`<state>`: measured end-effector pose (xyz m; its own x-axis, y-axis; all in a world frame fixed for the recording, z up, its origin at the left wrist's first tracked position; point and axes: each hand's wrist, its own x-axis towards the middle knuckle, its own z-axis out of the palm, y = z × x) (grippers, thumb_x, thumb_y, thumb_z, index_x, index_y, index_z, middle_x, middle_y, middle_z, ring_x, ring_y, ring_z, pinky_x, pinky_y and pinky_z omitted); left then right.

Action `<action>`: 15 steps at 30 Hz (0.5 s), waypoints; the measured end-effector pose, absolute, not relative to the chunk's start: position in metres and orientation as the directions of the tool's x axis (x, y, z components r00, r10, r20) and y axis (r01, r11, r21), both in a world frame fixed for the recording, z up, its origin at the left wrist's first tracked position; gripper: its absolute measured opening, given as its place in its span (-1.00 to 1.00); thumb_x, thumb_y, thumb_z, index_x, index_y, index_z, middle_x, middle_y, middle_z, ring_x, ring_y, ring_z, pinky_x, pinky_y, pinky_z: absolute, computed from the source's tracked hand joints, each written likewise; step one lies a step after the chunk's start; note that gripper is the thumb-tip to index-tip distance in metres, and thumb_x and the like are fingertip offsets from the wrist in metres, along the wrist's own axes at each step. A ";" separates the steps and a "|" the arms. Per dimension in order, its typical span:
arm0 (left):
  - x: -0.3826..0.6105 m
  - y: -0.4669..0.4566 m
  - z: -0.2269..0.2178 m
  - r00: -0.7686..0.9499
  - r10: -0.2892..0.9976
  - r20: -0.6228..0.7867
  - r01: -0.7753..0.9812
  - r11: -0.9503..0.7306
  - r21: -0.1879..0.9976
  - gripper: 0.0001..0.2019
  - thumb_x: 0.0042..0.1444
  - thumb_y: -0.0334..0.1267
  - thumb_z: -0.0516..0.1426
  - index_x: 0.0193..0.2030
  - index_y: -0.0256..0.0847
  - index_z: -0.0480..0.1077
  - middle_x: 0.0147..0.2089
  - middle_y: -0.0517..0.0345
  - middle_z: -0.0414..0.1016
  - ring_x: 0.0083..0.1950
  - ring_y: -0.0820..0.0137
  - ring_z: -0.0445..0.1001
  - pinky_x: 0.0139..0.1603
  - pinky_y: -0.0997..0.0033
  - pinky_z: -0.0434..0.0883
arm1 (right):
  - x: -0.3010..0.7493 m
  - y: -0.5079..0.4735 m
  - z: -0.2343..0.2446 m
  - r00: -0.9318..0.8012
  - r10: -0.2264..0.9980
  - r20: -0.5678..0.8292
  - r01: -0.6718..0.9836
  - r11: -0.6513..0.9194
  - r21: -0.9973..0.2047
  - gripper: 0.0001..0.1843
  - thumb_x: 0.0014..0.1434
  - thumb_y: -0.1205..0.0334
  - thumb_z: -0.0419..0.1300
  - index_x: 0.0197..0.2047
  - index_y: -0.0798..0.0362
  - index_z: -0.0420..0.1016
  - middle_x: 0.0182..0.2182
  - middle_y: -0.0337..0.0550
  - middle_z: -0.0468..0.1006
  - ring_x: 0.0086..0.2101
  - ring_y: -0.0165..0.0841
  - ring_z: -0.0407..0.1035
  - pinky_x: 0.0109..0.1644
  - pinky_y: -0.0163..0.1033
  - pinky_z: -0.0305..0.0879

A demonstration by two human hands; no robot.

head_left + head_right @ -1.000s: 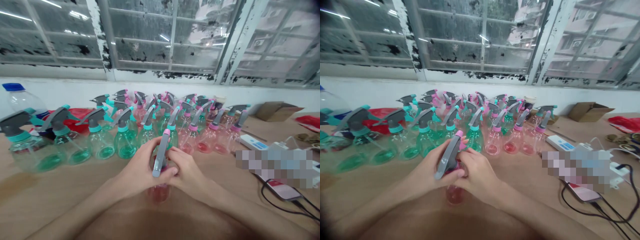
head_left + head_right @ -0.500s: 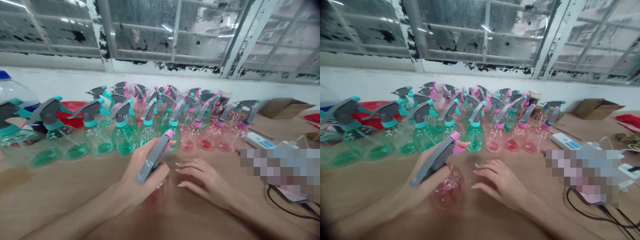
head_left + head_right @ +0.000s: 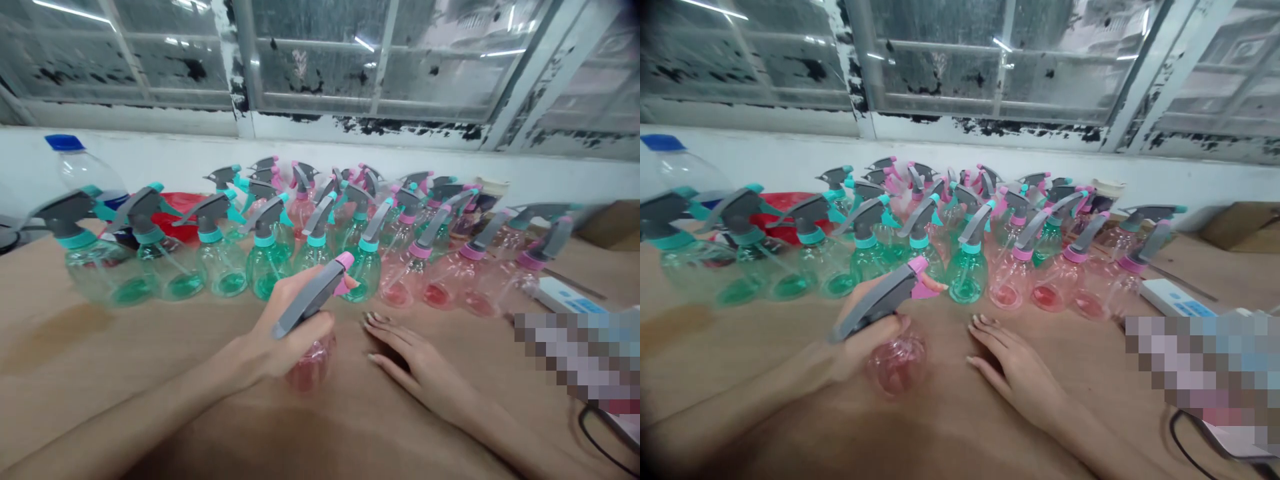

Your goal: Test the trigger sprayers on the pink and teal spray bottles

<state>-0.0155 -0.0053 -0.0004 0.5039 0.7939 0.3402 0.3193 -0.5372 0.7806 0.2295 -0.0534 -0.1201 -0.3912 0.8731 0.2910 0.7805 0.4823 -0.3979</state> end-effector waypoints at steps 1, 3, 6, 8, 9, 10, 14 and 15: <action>-0.015 -0.005 0.000 0.517 0.792 0.325 0.311 -0.528 0.791 -0.68 -0.07 -0.32 0.02 -0.15 -0.13 0.42 -0.49 0.32 0.25 -0.50 0.44 0.18 -0.43 0.41 0.22 | 0.230 -0.054 -0.120 -0.393 0.874 0.286 0.779 0.481 -0.402 -0.50 0.33 0.07 0.07 0.29 -0.01 0.28 0.24 -0.03 0.36 0.23 -0.14 0.23 0.28 0.15 0.21; -0.015 -0.006 0.001 0.520 0.796 0.309 0.316 -0.516 0.796 -0.72 -0.08 -0.33 0.02 -0.20 -0.15 0.41 -0.52 0.33 0.27 -0.53 0.46 0.17 -0.44 0.42 0.23 | 0.231 -0.054 -0.120 -0.396 0.874 0.282 0.775 0.482 -0.408 -0.50 0.33 0.07 0.07 0.29 -0.02 0.29 0.25 -0.04 0.36 0.23 -0.15 0.22 0.29 0.14 0.20; -0.014 -0.006 0.003 0.522 0.783 0.337 0.338 -0.553 0.761 -0.82 -0.10 -0.33 0.01 -0.34 -0.18 0.38 -0.49 0.29 0.33 -0.51 0.46 0.20 -0.45 0.43 0.22 | 0.232 -0.054 -0.122 -0.402 0.871 0.284 0.769 0.489 -0.411 -0.50 0.33 0.07 0.07 0.29 -0.02 0.29 0.25 -0.05 0.35 0.24 -0.16 0.22 0.29 0.13 0.20; -0.014 -0.005 0.003 0.536 0.770 0.347 0.329 -0.569 0.754 -0.84 -0.11 -0.34 0.00 -0.38 -0.19 0.37 -0.47 0.27 0.34 -0.50 0.47 0.21 -0.46 0.43 0.21 | 0.232 -0.053 -0.123 -0.402 0.869 0.289 0.765 0.492 -0.416 -0.51 0.34 0.08 0.07 0.29 -0.03 0.29 0.25 -0.06 0.35 0.23 -0.16 0.22 0.29 0.13 0.20; -0.015 -0.004 0.003 0.538 0.770 0.343 0.322 -0.563 0.761 -0.84 -0.11 -0.33 0.01 -0.37 -0.18 0.37 -0.47 0.27 0.33 -0.51 0.47 0.20 -0.46 0.43 0.22 | 0.233 -0.053 -0.123 -0.404 0.868 0.291 0.761 0.495 -0.419 -0.52 0.34 0.09 0.08 0.28 -0.04 0.30 0.25 -0.06 0.35 0.23 -0.15 0.22 0.29 0.13 0.20; -0.015 -0.004 0.003 0.529 0.779 0.335 0.320 -0.550 0.772 -0.82 -0.11 -0.33 0.01 -0.34 -0.17 0.39 -0.49 0.29 0.30 -0.51 0.47 0.19 -0.46 0.43 0.22 | 0.233 -0.053 -0.123 -0.405 0.867 0.291 0.758 0.497 -0.423 -0.53 0.34 0.09 0.08 0.28 -0.04 0.31 0.25 -0.07 0.35 0.23 -0.15 0.22 0.29 0.13 0.20; -0.017 -0.002 0.000 0.425 0.852 0.306 0.344 -0.465 0.816 -0.65 -0.07 -0.28 0.03 -0.11 -0.04 0.46 -0.45 0.28 0.30 -0.49 0.42 0.19 -0.43 0.39 0.28 | 0.234 -0.052 -0.122 -0.408 0.867 0.286 0.748 0.498 -0.438 -0.54 0.33 0.09 0.09 0.26 -0.04 0.33 0.25 -0.07 0.36 0.24 -0.15 0.21 0.29 0.12 0.20; -0.017 -0.001 -0.001 0.395 0.870 0.297 0.344 -0.439 0.830 -0.62 -0.07 -0.27 0.04 -0.07 0.00 0.46 -0.42 0.27 0.33 -0.46 0.40 0.23 -0.40 0.37 0.32 | 0.234 -0.052 -0.122 -0.405 0.867 0.289 0.746 0.496 -0.444 -0.54 0.33 0.10 0.09 0.26 -0.05 0.34 0.24 -0.08 0.36 0.24 -0.15 0.21 0.29 0.12 0.20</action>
